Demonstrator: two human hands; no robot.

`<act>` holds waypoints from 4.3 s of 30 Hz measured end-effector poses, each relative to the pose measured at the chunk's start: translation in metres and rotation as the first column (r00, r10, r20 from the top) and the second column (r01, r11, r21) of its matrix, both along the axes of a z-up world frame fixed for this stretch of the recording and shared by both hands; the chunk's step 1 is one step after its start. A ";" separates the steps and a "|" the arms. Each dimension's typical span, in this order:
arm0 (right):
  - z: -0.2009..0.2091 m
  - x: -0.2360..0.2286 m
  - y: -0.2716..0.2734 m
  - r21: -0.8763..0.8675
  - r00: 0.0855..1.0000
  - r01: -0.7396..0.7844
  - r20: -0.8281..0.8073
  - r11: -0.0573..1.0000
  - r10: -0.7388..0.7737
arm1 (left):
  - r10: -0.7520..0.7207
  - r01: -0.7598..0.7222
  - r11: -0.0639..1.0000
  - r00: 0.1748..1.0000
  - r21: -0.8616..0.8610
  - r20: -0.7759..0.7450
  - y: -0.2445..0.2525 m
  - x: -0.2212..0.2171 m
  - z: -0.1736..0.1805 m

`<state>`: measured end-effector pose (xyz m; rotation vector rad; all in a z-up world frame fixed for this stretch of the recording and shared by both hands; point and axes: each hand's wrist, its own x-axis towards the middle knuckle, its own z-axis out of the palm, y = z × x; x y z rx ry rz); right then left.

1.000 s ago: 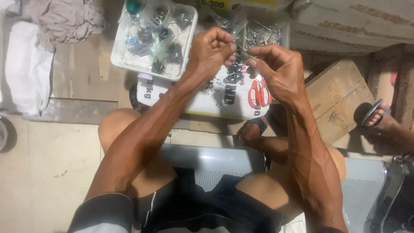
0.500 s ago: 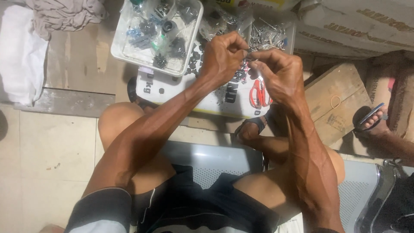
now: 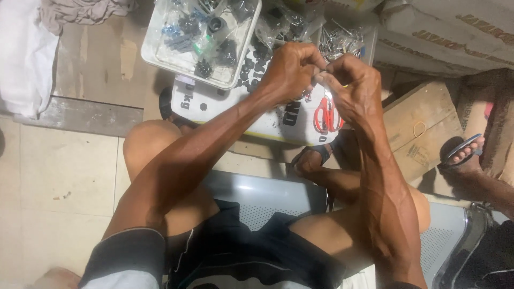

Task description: The person sits on a low stool and sorts small metal hardware items from a plastic container into a clear plastic bag. They pick up individual pieces with both hands and place them into the bag repeatedly.

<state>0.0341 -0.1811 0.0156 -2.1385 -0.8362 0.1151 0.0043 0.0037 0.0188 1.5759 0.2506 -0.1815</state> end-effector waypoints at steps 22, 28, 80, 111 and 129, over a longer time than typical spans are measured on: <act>-0.166 0.042 0.033 -0.624 0.974 0.131 0.226 0.770 0.017 | -0.020 0.001 0.930 0.999 0.368 0.047 0.046 0.005 0.010; -0.117 0.023 0.009 -0.565 0.992 0.129 0.065 0.815 -0.111 | 0.012 -0.038 0.924 0.997 0.382 0.070 0.040 0.010 0.002; 0.030 0.008 0.022 0.001 0.942 -0.023 -0.334 1.000 0.022 | -0.279 0.136 0.836 0.940 0.532 0.198 0.030 0.011 -0.024; 0.029 -0.005 0.044 0.143 0.992 0.124 -0.051 0.982 -0.118 | 0.197 -0.305 0.917 0.907 0.258 0.372 0.030 0.001 -0.009; 0.005 -0.016 0.051 0.136 0.973 0.181 -0.172 0.974 -0.156 | 0.201 -0.402 0.717 0.901 0.569 0.384 0.042 0.035 -0.105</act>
